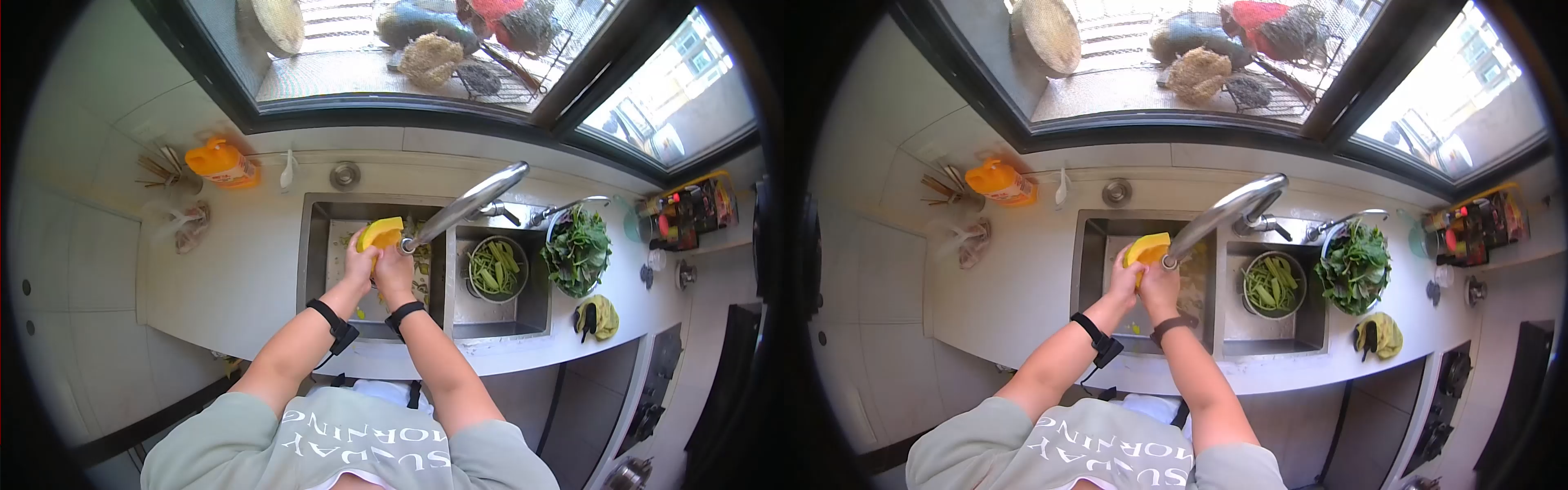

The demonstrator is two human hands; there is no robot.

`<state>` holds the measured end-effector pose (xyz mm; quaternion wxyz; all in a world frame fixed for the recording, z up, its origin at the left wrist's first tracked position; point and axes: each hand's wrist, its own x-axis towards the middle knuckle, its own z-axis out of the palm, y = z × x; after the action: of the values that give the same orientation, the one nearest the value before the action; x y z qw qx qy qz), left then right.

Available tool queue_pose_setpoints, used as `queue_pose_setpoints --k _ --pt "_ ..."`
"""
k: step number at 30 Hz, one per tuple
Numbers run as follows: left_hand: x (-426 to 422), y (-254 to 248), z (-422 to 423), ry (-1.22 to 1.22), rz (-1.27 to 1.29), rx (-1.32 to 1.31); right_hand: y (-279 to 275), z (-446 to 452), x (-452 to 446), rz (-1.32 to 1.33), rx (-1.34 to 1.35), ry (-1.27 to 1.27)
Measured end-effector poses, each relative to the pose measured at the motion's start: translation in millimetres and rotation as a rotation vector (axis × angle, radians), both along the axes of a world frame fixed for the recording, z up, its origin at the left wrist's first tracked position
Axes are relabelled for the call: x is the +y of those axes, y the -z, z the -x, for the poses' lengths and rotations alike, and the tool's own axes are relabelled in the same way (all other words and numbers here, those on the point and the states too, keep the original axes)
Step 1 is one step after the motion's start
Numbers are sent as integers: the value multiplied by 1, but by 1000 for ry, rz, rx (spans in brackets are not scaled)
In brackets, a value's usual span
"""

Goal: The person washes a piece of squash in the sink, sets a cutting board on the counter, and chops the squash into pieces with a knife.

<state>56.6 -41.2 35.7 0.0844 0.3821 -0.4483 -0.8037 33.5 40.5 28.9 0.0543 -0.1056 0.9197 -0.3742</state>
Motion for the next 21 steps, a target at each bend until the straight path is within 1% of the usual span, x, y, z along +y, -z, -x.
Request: queue_pose_setpoints --k 1,2,3,5,6,7,9,10,11,12,14,15,17,18,21 --pt "-1 -3 1 -8 11 18 2 0 -3 33 13 0" --pt "-2 3 1 -13 23 31 4 -1 -3 109 -81 31" --pt "-4 5 1 -8 22 32 2 -3 -6 109 -79 36" --pt "-7 9 0 -2 3 38 -2 -8 -12 173 -185 77" --pt "-6 6 -1 3 -2 38 0 -9 -11 36 -93 -27" --pt "-6 3 -1 -9 -52 23 2 -7 -10 31 -92 -21" --pt "-7 0 -3 -13 -103 1 4 -4 -10 17 -255 -59" --pt "-10 -1 -1 1 -57 -19 4 -4 -7 71 -37 -74" --pt "-12 -2 3 14 -13 -35 3 -2 -3 68 -38 -70" --pt "-17 3 5 2 -19 1 -4 2 2 -33 57 -227" --pt "-20 -9 12 -39 -40 -39 -25 7 14 -241 27 -513" --pt "-23 -10 12 -33 -42 -52 -20 8 14 -253 20 -502" --pt "-18 -8 12 -28 -49 -37 -3 12 4 -173 177 -509" --pt "-15 -9 12 -30 -36 -19 -2 12 -5 112 -119 -176" --pt "-15 -8 10 -8 -23 -8 10 11 -2 186 -87 -232"
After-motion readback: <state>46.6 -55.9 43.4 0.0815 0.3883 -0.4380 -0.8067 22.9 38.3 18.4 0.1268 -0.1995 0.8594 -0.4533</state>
